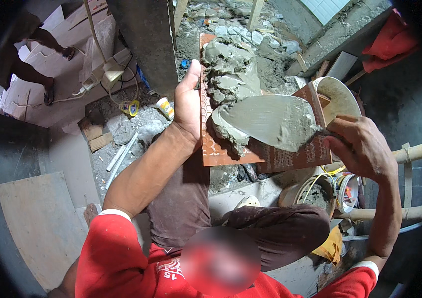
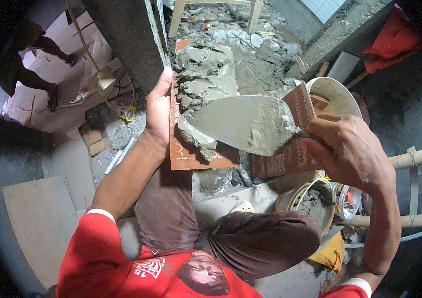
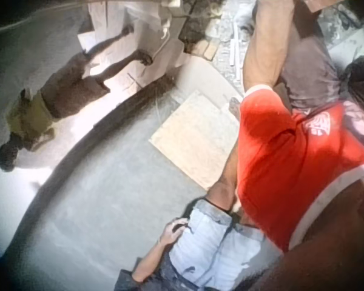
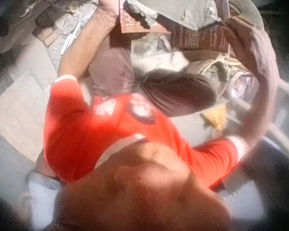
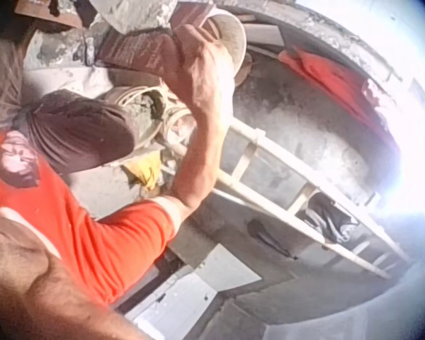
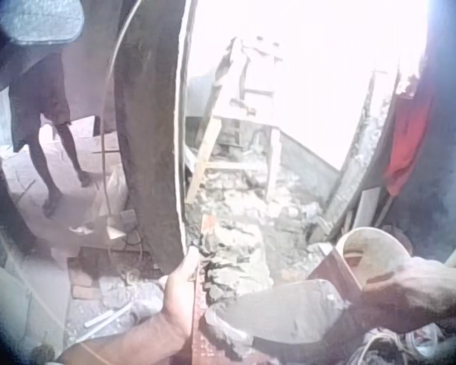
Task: The person scoops cement from a bucket using a trowel and spreads it onto the back of a rectangular tile. They repeat this process, applying a thick layer of adhesive to the tile surface.
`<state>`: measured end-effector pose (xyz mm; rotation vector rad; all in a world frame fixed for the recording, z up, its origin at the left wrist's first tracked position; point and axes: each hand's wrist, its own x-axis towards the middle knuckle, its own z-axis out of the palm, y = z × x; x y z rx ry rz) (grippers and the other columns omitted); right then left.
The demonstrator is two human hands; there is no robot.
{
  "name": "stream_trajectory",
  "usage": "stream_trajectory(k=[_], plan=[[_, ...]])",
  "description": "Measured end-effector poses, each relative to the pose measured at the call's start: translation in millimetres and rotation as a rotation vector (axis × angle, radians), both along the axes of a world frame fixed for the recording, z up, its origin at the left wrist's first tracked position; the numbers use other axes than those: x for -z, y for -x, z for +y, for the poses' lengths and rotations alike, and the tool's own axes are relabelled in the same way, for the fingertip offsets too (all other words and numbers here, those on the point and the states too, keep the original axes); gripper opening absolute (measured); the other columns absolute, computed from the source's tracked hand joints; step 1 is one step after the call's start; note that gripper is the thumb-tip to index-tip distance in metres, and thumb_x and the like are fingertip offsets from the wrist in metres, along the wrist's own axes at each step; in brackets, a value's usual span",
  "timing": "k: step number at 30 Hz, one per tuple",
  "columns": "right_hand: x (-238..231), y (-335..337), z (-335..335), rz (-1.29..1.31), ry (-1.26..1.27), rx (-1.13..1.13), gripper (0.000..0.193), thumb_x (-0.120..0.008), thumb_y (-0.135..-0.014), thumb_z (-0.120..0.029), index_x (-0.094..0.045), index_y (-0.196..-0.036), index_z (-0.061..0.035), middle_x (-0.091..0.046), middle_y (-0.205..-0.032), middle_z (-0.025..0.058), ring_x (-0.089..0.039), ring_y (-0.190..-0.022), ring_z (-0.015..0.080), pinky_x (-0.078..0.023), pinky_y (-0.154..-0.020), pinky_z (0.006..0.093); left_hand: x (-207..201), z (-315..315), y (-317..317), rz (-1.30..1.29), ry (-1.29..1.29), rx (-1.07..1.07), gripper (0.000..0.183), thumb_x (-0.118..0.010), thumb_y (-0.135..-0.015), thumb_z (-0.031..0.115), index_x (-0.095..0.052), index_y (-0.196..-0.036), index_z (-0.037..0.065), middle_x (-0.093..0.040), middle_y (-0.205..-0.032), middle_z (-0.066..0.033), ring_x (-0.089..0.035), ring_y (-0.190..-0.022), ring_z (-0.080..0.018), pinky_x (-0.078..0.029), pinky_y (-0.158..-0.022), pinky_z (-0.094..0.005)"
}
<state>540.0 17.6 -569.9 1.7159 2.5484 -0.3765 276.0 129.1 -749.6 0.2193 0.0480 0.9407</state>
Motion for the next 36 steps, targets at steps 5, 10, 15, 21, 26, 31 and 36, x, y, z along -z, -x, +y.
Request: stream_trajectory(k=[5, 10, 15, 21, 26, 31, 36], plan=[[-27.4, -0.3, 0.9, -0.038, 0.088, 0.015, 0.019, -0.062, -0.087, -0.015, -0.061, -0.079, 0.0021, -0.056, -0.068, 0.0208, -0.061, -0.068, 0.0416, -0.046, -0.065, 0.0481, -2.9, 4.5, 3.6, -0.008, 0.01, -0.005, 0.057, -0.038, -0.106, 0.048, -0.05, -0.141, 0.005, -0.061, -0.134, -0.0152, -0.06, -0.121, -0.0321, -0.047, -0.106, -0.049], [-39.3, -1.7, -8.8, 0.025, 0.143, 0.242, 0.025, -0.059, -0.091, -0.019, -0.061, -0.078, 0.0031, -0.055, -0.065, 0.0191, -0.058, -0.06, 0.0387, -0.045, -0.06, 0.0451, 7.6, 10.1, 8.0, -0.093, -0.035, -0.013, 0.058, -0.039, -0.106, 0.049, -0.05, -0.141, 0.004, -0.06, -0.136, -0.016, -0.059, -0.122, -0.0325, -0.046, -0.107, -0.0497], [-19.5, 22.7, -5.7, 0.183, 0.664, 0.467, 0.036, -0.053, -0.102, -0.028, -0.065, -0.085, 0.0017, -0.061, -0.062, 0.0096, -0.062, -0.056, 0.0208, -0.049, -0.055, 0.0385, 4.7, 9.3, 0.9, 0.046, -0.028, -0.078, 0.07, -0.034, -0.104, 0.055, -0.039, -0.148, 0.001, -0.048, -0.146, -0.024, -0.049, -0.132, -0.0416, -0.036, -0.113, -0.0569], [-22.1, 10.5, -26.9, 0.055, 0.313, 0.175, 0.028, -0.059, -0.096, -0.022, -0.063, -0.084, 0.0025, -0.059, -0.063, 0.0177, -0.065, -0.058, 0.0354, -0.047, -0.057, 0.044, 6.4, 12.5, 3.5, 0.036, -0.023, -0.066, 0.07, -0.034, -0.104, 0.054, -0.037, -0.149, 0.001, -0.045, -0.147, -0.0245, -0.047, -0.133, -0.0419, -0.036, -0.113, -0.0568], [-21.1, 14.6, -38.7, 0.104, 0.4, 0.295, 0.027, -0.063, -0.093, -0.022, -0.06, -0.081, 0.0028, -0.06, -0.068, 0.0192, -0.065, -0.061, 0.0356, -0.048, -0.059, 0.0462, 6.8, 18.0, 4.6, 0.022, -0.038, -0.071, 0.069, -0.034, -0.104, 0.053, -0.035, -0.15, 0.001, -0.043, -0.148, -0.025, -0.045, -0.134, -0.0421, -0.035, -0.114, -0.0568], [-13.9, 20.3, -50.2, -0.057, 0.247, 0.209, 0.023, -0.066, -0.089, -0.021, -0.06, -0.081, 0.0, -0.061, -0.073, 0.0187, -0.063, -0.067, 0.0412, -0.048, -0.062, 0.0477, 5.8, 21.0, 4.1, 0.023, -0.045, -0.072, 0.069, -0.033, -0.104, 0.052, -0.033, -0.15, 0.001, -0.041, -0.149, -0.0255, -0.044, -0.135, -0.0423, -0.034, -0.114, -0.0567], [-29.4, -15.3, -53.3, 0.096, 0.242, 0.346, 0.031, -0.064, -0.091, -0.028, -0.062, -0.08, 0.0012, -0.057, -0.07, 0.0196, -0.059, -0.067, 0.042, -0.046, -0.064, 0.047, 5.3, 23.1, 7.8, 0.036, -0.05, -0.06, 0.068, -0.033, -0.104, 0.051, -0.031, -0.151, 0.001, -0.039, -0.15, -0.0259, -0.042, -0.136, -0.0425, -0.034, -0.114, -0.0567]])
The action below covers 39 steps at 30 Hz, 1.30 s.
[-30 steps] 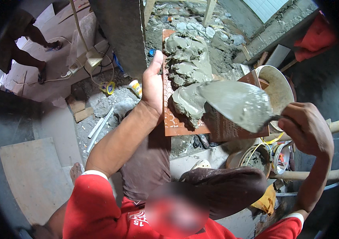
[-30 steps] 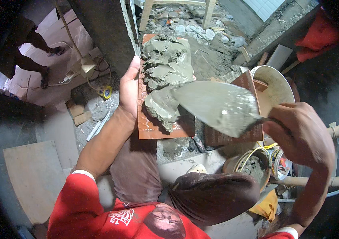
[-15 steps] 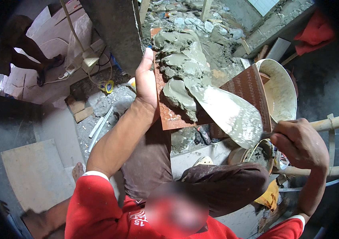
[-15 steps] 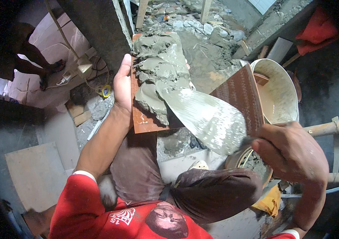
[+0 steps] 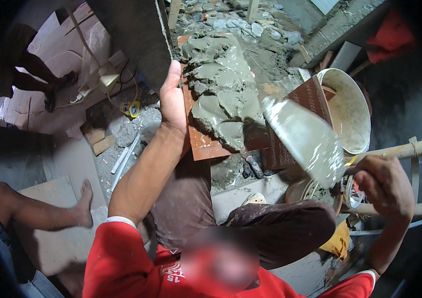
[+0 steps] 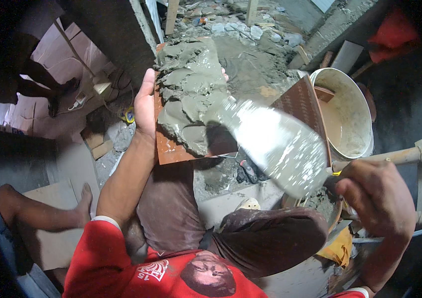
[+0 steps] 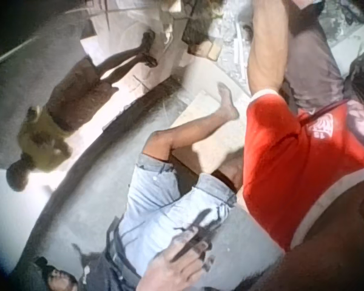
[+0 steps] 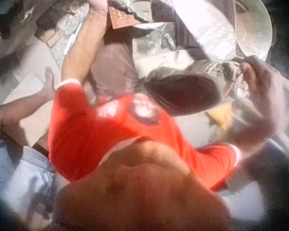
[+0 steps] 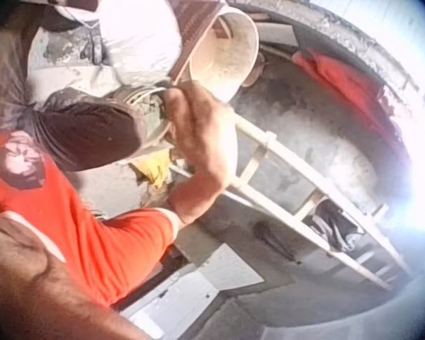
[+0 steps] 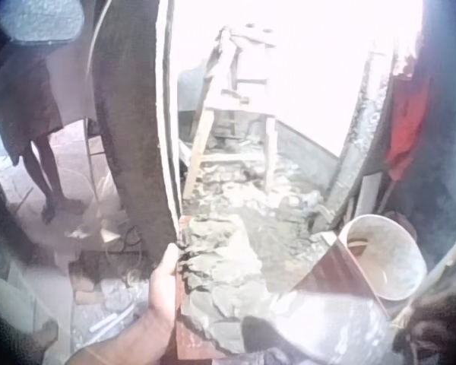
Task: The person scoops cement from a bucket using a trowel and spreads it onto the back of a rectangular tile. They repeat this process, applying a thick layer of adhesive to the tile surface.
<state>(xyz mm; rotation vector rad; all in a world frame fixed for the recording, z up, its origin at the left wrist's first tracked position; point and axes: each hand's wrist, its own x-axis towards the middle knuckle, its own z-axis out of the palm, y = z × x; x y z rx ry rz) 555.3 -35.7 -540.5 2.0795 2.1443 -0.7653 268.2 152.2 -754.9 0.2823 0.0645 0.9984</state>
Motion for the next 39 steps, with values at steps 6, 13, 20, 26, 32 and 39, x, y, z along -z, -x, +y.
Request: stream_trajectory(k=[6, 13, 20, 26, 32, 39], plan=[[20.9, -27.3, -24.3, -0.147, -0.36, 0.094, 0.036, -0.064, -0.094, -0.03, -0.06, -0.08, 0.0034, -0.053, -0.067, 0.02, -0.055, -0.065, 0.0394, -0.042, -0.062, 0.0428, 2.0, -5.5, -4.4, 0.035, 0.001, 0.052, 0.068, -0.033, -0.105, 0.05, -0.029, -0.152, 0.001, -0.037, -0.151, -0.0265, -0.04, -0.137, -0.0428, -0.033, -0.115, -0.0566], [62.2, -20.3, 2.7, 0.03, -0.396, 0.107, 0.031, -0.061, -0.097, -0.025, -0.063, -0.086, 0.0047, -0.056, -0.069, 0.0203, -0.056, -0.061, 0.0341, -0.044, -0.06, 0.042, -1.8, -14.2, -8.0, 0.121, 0.048, 0.08, 0.062, -0.035, -0.106, 0.046, -0.036, -0.149, 0.001, -0.044, -0.148, -0.0235, -0.045, -0.134, -0.0404, -0.037, -0.113, -0.0553], [103.4, -17.3, 23.9, 0.263, -0.348, 0.123, 0.029, -0.061, -0.096, -0.023, -0.065, -0.089, 0.0051, -0.056, -0.068, 0.0214, -0.056, -0.059, 0.0307, -0.043, -0.058, 0.0415, 4.5, -16.1, 3.4, -0.008, 0.028, 0.093, 0.054, -0.037, -0.108, 0.041, -0.047, -0.144, 0.002, -0.056, -0.14, -0.0181, -0.056, -0.125, -0.0347, -0.044, -0.108, -0.0524], [109.9, -12.4, 14.3, 0.326, -0.319, 0.006, 0.028, -0.062, -0.095, -0.021, -0.06, -0.083, 0.0031, -0.053, -0.065, 0.0179, -0.056, -0.059, 0.0297, -0.043, -0.057, 0.0409, 11.9, -16.0, 9.2, -0.127, -0.042, 0.103, 0.052, -0.038, -0.108, 0.039, -0.048, -0.143, 0.002, -0.057, -0.14, -0.0171, -0.057, -0.125, -0.0338, -0.045, -0.108, -0.0516], [94.9, -28.2, 0.7, 0.404, -0.255, -0.136, 0.028, -0.062, -0.095, -0.025, -0.064, -0.084, 0.0007, -0.057, -0.068, 0.0147, -0.059, -0.063, 0.0311, -0.045, -0.059, 0.04, 16.4, -9.0, 11.2, -0.117, 0.004, 0.12, 0.053, -0.038, -0.108, 0.04, -0.047, -0.143, 0.002, -0.056, -0.14, -0.0175, -0.057, -0.125, -0.0344, -0.044, -0.108, -0.0512], [68.0, -27.0, 47.9, 0.548, -0.093, 0.195, 0.038, -0.06, -0.102, -0.032, -0.061, -0.08, -0.0012, -0.053, -0.066, -0.002, -0.051, -0.058, 0.0069, -0.039, -0.05, 0.0258, -1.3, -20.8, 0.0, -0.147, -0.204, 0.163, 0.049, -0.028, -0.109, 0.031, -0.044, -0.145, 0.002, -0.053, -0.143, -0.0184, -0.056, -0.127, -0.0325, -0.042, -0.111, -0.0496]])
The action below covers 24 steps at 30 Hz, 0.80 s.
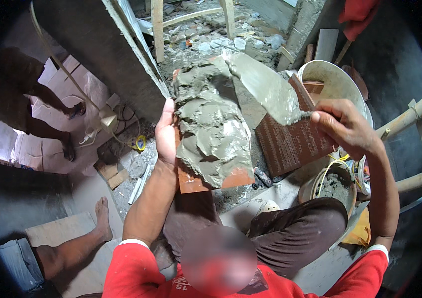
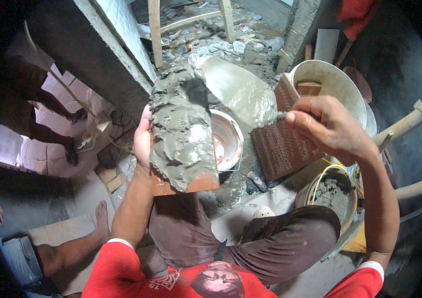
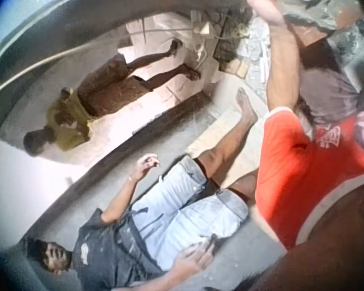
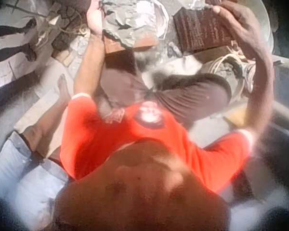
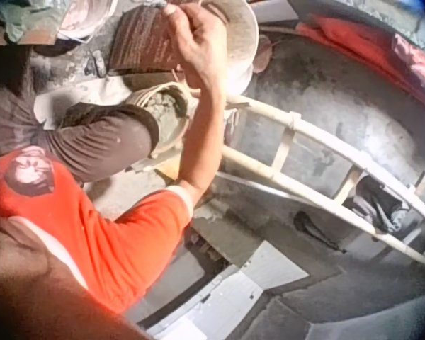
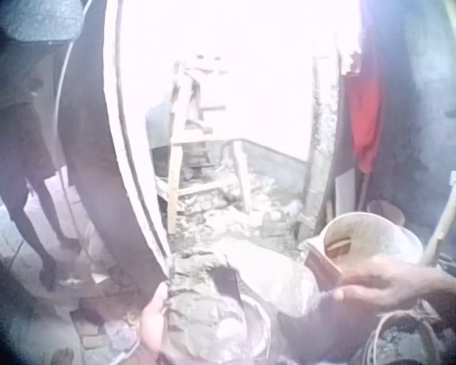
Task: The person scoops cement from a bucket using a trowel and spreads it onto the back of a rectangular tile. They repeat this process, applying a thick layer of adhesive to the tile surface.
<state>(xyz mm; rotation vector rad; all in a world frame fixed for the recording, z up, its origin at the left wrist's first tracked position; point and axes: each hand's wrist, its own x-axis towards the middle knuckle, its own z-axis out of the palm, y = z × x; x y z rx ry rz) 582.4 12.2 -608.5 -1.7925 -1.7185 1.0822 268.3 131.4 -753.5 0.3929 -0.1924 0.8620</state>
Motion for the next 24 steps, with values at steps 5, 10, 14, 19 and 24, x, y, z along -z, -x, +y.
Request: stream_trajectory(k=[5, 10, 14, 19, 24], plan=[[-15.9, 8.8, 10.3, -0.234, -0.228, -0.224, 0.042, -0.059, -0.095, -0.038, -0.059, -0.081, 0.0023, -0.052, -0.068, 0.0085, -0.055, -0.064, 0.0178, -0.042, -0.058, 0.0341, -0.9, -3.4, 3.6, 0.011, 0.186, 0.047, 0.057, -0.035, -0.107, 0.045, -0.049, -0.141, 0.0, -0.059, -0.135, -0.0207, -0.058, -0.122, -0.0353, -0.045, -0.107, -0.0511], [0.0, 30.9, -21.6, -0.493, -0.654, -0.278, 0.031, -0.071, -0.069, 0.0, -0.057, -0.097, -0.0013, -0.059, -0.091, 0.0156, -0.06, -0.081, 0.0365, -0.049, -0.071, 0.044, 7.2, 3.6, 9.2, -0.067, 0.109, 0.077, 0.052, -0.035, -0.108, 0.037, -0.048, -0.141, 0.0, -0.059, -0.135, -0.0202, -0.059, -0.122, -0.0345, -0.046, -0.106, -0.05], [48.8, 30.9, -29.9, -0.615, -0.84, -0.268, 0.042, -0.077, -0.065, 0.001, -0.056, -0.101, -0.0023, -0.057, -0.098, 0.0151, -0.058, -0.085, 0.0342, -0.049, -0.071, 0.0448, 16.9, 10.1, 8.8, -0.045, 0.087, 0.02, 0.046, -0.033, -0.109, 0.029, -0.048, -0.142, -0.001, -0.06, -0.136, -0.0171, -0.059, -0.123, -0.0292, -0.047, -0.107, -0.0455], [86.4, -5.5, -44.3, -0.644, -0.94, -0.162, 0.044, -0.075, -0.057, 0.004, -0.061, -0.099, 0.0006, -0.057, -0.101, 0.0159, -0.06, -0.088, 0.035, -0.05, -0.074, 0.0441, 26.4, 12.7, 21.8, 0.011, 0.145, 0.0, 0.052, -0.034, -0.109, 0.038, -0.047, -0.142, 0.0, -0.06, -0.135, -0.0167, -0.059, -0.121, -0.0307, -0.046, -0.107, -0.0472], [73.7, -88.8, -119.5, -0.875, -0.868, -0.012, 0.032, -0.072, -0.081, 0.001, -0.056, -0.109, 0.0001, -0.059, -0.11, 0.0195, -0.061, -0.097, 0.0378, -0.05, -0.086, 0.0472, 27.8, 25.5, 16.5, 0.011, 0.034, 0.007, 0.046, -0.044, -0.107, 0.034, -0.056, -0.134, -0.001, -0.063, -0.13, -0.0136, -0.061, -0.117, -0.0254, -0.046, -0.106, -0.042]])
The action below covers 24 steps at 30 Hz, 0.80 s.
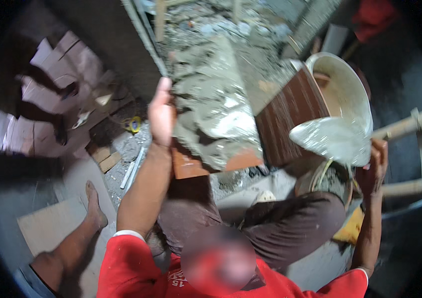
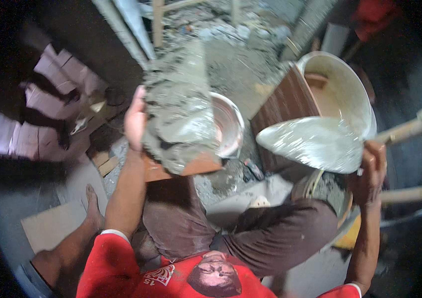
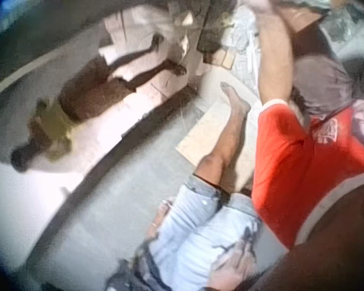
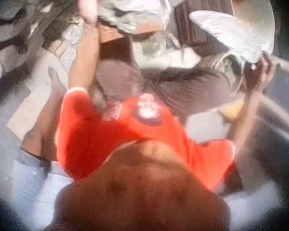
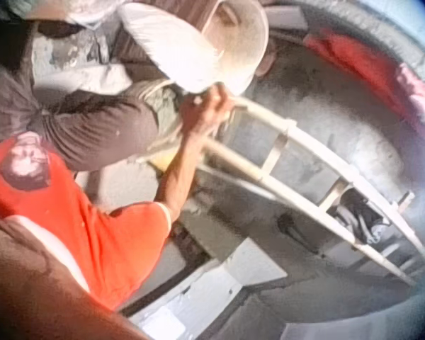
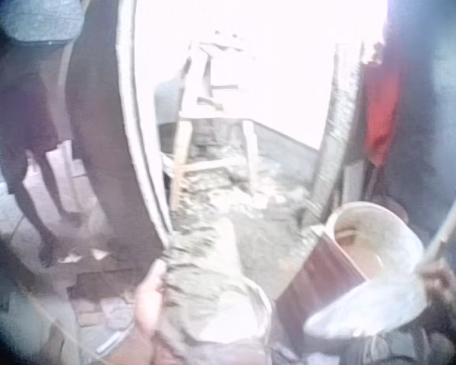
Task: The person scoops cement from a bucket using a trowel and spreads it onto the back of a rectangular tile. They repeat this process, applying a thick layer of adhesive to the tile surface.
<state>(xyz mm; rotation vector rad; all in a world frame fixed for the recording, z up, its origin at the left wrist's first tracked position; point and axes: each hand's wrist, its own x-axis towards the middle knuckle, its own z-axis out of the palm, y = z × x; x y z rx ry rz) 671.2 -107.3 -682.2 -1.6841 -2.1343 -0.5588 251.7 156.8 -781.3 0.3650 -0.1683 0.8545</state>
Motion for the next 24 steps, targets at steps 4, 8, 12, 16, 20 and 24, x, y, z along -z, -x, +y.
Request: stream_trajectory(k=[4, 8, 12, 16, 20, 24], plan=[[-21.5, -26.1, -71.0, 0.097, 0.039, 0.377, 0.019, -0.062, -0.094, -0.004, -0.057, -0.111, 0.0007, -0.056, -0.099, 0.0144, -0.057, -0.085, 0.0228, -0.048, -0.077, 0.0326, 18.1, 19.8, 46.2, 0.421, 0.076, -0.164, 0.041, -0.046, -0.107, 0.028, -0.056, -0.133, -0.001, -0.063, -0.13, -0.0102, -0.058, -0.119, -0.0232, -0.042, -0.109, -0.0401], [-40.7, -37.7, -147.7, 0.263, 0.287, 0.831, 0.015, -0.063, -0.094, -0.01, -0.061, -0.099, 0.0038, -0.056, -0.082, 0.012, -0.053, -0.07, 0.0159, -0.044, -0.061, 0.0299, 12.5, 29.9, 97.0, 0.509, -0.046, -0.018, 0.048, -0.038, -0.107, 0.033, -0.048, -0.143, 0.003, -0.052, -0.146, -0.0153, -0.052, -0.13, -0.0327, -0.036, -0.114, -0.0466], [-24.0, -32.3, -199.9, 0.173, 0.631, 0.971, 0.028, -0.066, -0.088, -0.024, -0.065, -0.096, 0.0022, -0.066, -0.092, 0.021, -0.063, -0.088, 0.0428, -0.049, -0.076, 0.0475, 35.5, 67.1, 129.2, 0.501, -0.267, 0.14, 0.052, -0.032, -0.109, 0.036, -0.044, -0.148, 0.004, -0.045, -0.154, -0.0111, -0.042, -0.14, -0.0274, -0.026, -0.121, -0.0387], [26.8, -19.7, -190.5, 0.087, 0.851, 1.044, 0.028, -0.066, -0.088, -0.027, -0.066, -0.096, -0.0003, -0.066, -0.092, 0.021, -0.066, -0.088, 0.0413, -0.053, -0.077, 0.0508, 26.2, 49.6, 127.3, 1.539, -1.497, -0.631, 0.051, -0.035, -0.108, 0.035, -0.046, -0.146, 0.003, -0.047, -0.151, -0.0113, -0.044, -0.138, -0.028, -0.028, -0.119, -0.0389], [60.9, -11.6, -180.5, 0.047, 0.85, 1.02, 0.026, -0.063, -0.091, -0.026, -0.066, -0.093, -0.0009, -0.065, -0.092, 0.0199, -0.068, -0.084, 0.0393, -0.054, -0.073, 0.0505, 17.0, 32.9, 117.5, 2.129, -2.281, -1.103, 0.05, -0.037, -0.107, 0.035, -0.047, -0.144, 0.003, -0.049, -0.148, -0.0114, -0.046, -0.135, -0.0286, -0.03, -0.118, -0.0392], [78.0, -9.5, -177.8, 0.047, 0.896, 0.944, 0.022, -0.065, -0.089, -0.023, -0.063, -0.092, -0.0015, -0.064, -0.091, 0.018, -0.067, -0.08, 0.0388, -0.054, -0.07, 0.05, 14.8, 22.0, 112.0, 2.171, -2.405, -1.196, 0.05, -0.04, -0.105, 0.035, -0.049, -0.142, 0.002, -0.051, -0.146, -0.0115, -0.048, -0.133, -0.0291, -0.032, -0.116, -0.0395]])
